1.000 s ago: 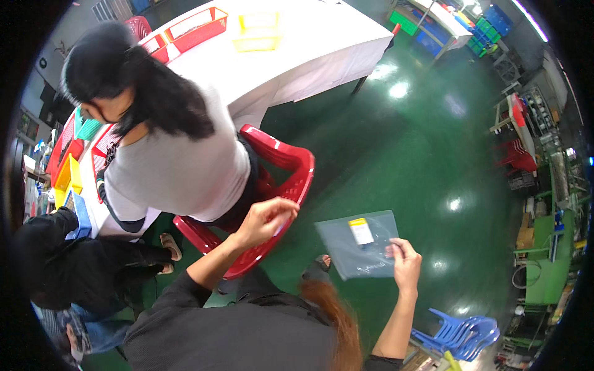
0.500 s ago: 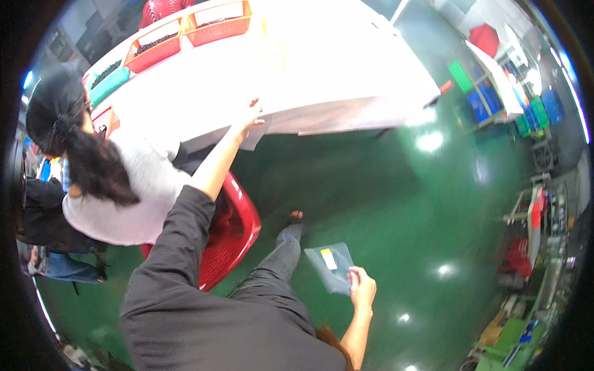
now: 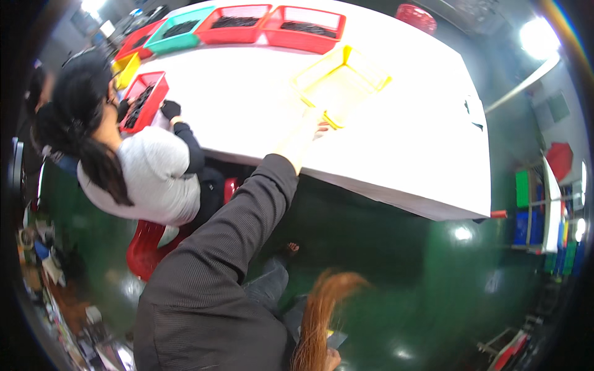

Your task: The person sorts small black components from a tray into a yellow basket, then moves to a table to arrange and bag the components with another person. They later retrieve bubble wrap and cardboard from a box and place them on the table.

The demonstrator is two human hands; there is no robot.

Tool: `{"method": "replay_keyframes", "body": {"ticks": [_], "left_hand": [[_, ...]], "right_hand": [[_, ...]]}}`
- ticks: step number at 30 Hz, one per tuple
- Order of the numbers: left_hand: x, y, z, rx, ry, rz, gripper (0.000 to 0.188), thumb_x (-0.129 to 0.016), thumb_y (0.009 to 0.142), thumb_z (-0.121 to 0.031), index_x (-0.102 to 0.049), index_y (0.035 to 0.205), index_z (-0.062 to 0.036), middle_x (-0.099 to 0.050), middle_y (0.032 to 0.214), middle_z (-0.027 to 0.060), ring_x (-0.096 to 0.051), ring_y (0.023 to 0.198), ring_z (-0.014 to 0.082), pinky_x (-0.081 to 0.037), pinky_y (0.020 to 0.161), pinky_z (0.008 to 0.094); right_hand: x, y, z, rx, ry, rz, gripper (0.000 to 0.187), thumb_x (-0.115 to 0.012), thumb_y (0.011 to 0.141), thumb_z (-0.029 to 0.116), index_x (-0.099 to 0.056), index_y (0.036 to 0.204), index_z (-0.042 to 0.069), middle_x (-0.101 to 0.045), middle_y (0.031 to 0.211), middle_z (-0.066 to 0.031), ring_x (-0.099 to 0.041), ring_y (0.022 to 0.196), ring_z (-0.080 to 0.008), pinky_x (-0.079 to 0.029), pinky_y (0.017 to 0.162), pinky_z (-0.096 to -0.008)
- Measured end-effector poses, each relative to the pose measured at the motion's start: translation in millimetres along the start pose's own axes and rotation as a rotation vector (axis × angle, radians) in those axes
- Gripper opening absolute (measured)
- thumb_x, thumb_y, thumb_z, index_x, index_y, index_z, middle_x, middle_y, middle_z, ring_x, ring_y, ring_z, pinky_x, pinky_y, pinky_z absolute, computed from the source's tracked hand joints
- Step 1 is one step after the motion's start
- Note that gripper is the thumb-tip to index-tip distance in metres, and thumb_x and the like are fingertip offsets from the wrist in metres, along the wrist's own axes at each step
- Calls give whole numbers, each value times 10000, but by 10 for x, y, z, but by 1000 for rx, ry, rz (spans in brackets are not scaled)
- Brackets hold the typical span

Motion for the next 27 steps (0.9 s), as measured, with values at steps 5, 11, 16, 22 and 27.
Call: {"method": "replay_keyframes", "body": {"ticks": [5, 11, 16, 22, 27], "left_hand": [[835, -468, 235, -6, 118, -312, 428, -601, 701, -237, -539, 1046, 9, -604, 1003, 216, -626, 872, 293, -519, 676, 384], [1372, -2054, 909, 19, 154, -333, 311, -553, 728, -162, -588, 984, 12, -646, 888, 167, -633, 842, 279, -512, 723, 412], [1781, -3746, 1821, 303, -383, 86, 391, -475, 757, -105, -492, 1134, -3, -609, 979, 147, -606, 911, 284, -502, 743, 477], [3283, -5400, 2139, -45, -380, 7, 440, -504, 775, -85, -452, 1186, 63, -571, 1069, 152, -590, 922, 237, -474, 801, 344], [4811, -6811, 2366, -67, -520, -258, 341, -491, 803, -90, -488, 1106, 68, -592, 978, 148, -615, 856, 198, -506, 734, 302]], "right_hand": [[184, 1078, 577, 173, 206, 119, 131, -548, 820, 46, -602, 910, -32, -616, 777, -109, -594, 643, -191, -511, 560, -313], [550, 2032, 1789, 598, -161, 286, 108, -553, 807, 6, -611, 890, -30, -608, 726, -112, -581, 501, -183, -499, 423, -288], [854, 3169, 2009, 410, -16, 350, 96, -499, 798, -34, -583, 841, -50, -604, 677, -137, -593, 523, -214, -510, 427, -340], [78, 2143, 3379, 892, -500, 296, 154, -562, 749, 29, -618, 872, -45, -631, 679, -127, -625, 587, -181, -493, 479, -292], [-1946, 858, 3117, 1177, -924, 558, 188, -610, 735, 151, -652, 856, 13, -657, 725, -111, -658, 652, -223, -517, 562, -347]]}}
Point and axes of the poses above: each hand's wrist, its own y-axis towards the middle knuckle, its own x-axis out of the back of the hand, z = x × y, the point moved 10 cm from there along y, towards the middle knuckle
